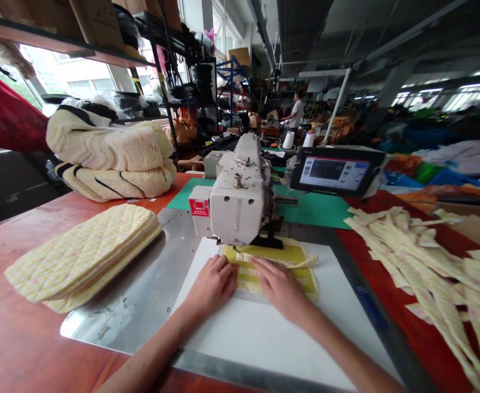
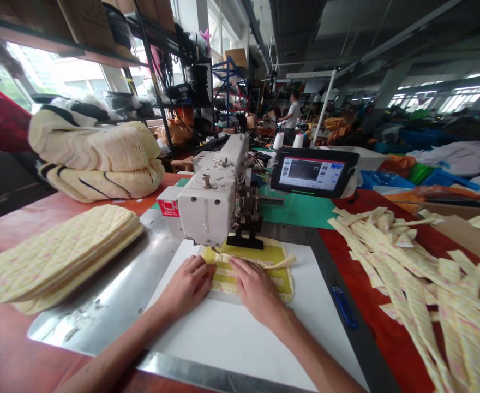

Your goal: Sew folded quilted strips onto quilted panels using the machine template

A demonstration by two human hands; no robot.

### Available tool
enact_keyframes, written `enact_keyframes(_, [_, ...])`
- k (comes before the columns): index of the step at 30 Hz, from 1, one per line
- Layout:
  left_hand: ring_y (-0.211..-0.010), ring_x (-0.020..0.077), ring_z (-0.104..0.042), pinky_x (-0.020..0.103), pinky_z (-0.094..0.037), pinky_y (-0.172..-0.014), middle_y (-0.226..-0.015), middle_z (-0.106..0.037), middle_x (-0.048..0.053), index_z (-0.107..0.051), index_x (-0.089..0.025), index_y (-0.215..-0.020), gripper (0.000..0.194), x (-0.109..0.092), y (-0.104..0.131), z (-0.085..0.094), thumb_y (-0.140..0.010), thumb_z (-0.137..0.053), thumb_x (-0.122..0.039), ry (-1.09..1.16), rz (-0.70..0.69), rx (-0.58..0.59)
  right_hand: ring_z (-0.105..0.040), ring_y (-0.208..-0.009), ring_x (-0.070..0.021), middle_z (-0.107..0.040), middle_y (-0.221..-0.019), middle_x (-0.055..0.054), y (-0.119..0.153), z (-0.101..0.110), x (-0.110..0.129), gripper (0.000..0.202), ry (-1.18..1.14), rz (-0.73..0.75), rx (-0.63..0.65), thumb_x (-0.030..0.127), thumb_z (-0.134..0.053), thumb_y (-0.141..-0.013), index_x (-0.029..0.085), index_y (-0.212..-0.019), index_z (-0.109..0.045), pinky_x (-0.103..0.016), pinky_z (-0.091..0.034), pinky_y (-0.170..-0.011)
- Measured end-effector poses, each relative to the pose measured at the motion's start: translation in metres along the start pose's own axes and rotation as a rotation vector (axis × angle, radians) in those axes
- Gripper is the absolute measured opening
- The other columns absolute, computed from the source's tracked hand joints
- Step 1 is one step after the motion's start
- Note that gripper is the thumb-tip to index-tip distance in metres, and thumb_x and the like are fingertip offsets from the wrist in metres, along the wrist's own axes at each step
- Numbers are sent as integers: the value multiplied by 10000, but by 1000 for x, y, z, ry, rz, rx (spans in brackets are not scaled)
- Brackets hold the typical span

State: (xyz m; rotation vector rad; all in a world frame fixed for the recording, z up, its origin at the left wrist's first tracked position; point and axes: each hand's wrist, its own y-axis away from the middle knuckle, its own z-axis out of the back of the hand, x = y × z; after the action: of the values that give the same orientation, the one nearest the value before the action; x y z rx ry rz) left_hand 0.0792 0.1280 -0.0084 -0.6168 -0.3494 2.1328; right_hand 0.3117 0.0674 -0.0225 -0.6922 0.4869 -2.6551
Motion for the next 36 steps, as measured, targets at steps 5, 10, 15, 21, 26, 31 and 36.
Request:
enact_keyframes(5, [-900, 250, -561, 396, -502, -797, -960, -608, 91, -637, -186, -1041, 174, -4, -3, -3, -972, -479, -168, 25, 14, 36, -664, -1155, -232, -699, -1268, -57, -3, 14, -18, 427, 30, 31, -38, 119, -497, -991, 289, -1358, -633, -433, -565, -1015])
enact_keyframes(10, [-887, 277, -546, 466, -481, -834, -942, -616, 104, -595, -175, -1075, 248, -2, -1, 7, -947, -386, -210, 92, 32, 42, -670, -982, -281, -707, -1078, -91, 2, 29, -41, 279, 324, 81, -66, 251, -642, -967, 266, -1240, -697, -436, -582, -840])
enact_keyframes(15, [-929, 310, -565, 549, -463, -906, -1019, -646, 127, -535, -173, -1327, 538, -28, 9, 32, -1038, -188, -466, 213, -34, 63, -672, -888, -216, -682, -993, -49, 12, 56, -57, 322, 368, 134, 89, 48, -532, -946, 238, -1159, -682, -339, -561, -758])
enact_keyframes(21, [-954, 305, -695, 478, -524, -990, -849, -720, 35, -172, -255, -1621, 910, -67, 32, 32, -918, -593, -651, 270, -58, 162, -658, -857, -248, -675, -946, -49, 14, 71, -50, 397, 477, 177, 120, -63, -536, -824, 223, -1075, -650, -371, -544, -757])
enact_keyframes(26, [-721, 211, -733, 303, -595, -676, -928, -743, 39, -404, -298, -1506, 544, -62, 17, 21, -1006, -614, -344, 202, 65, 156, -691, -846, -247, -693, -1038, -69, 3, 46, -22, 475, 413, 198, 83, -88, -484, -841, 220, -1171, -629, -365, -564, -744])
enact_keyframes(31, [-1167, 257, -663, 399, -578, -982, -1267, -656, 122, -536, -245, -1389, 368, -46, -11, 22, -1023, -551, -210, 208, -63, -48, -702, -872, -222, -693, -945, -54, -13, 17, 14, 189, -105, 132, -150, 96, -513, -982, 225, -996, -650, -321, -572, -769])
enact_keyframes(36, [-873, 175, -704, 294, -599, -805, -967, -713, 63, -695, -209, -1079, 137, -28, -9, 24, -1017, -587, -264, 478, 118, -265, -706, -770, -200, -725, -838, -26, -35, -5, 44, 173, -720, -217, -273, 368, -765, -875, 221, -898, -677, -296, -588, -716])
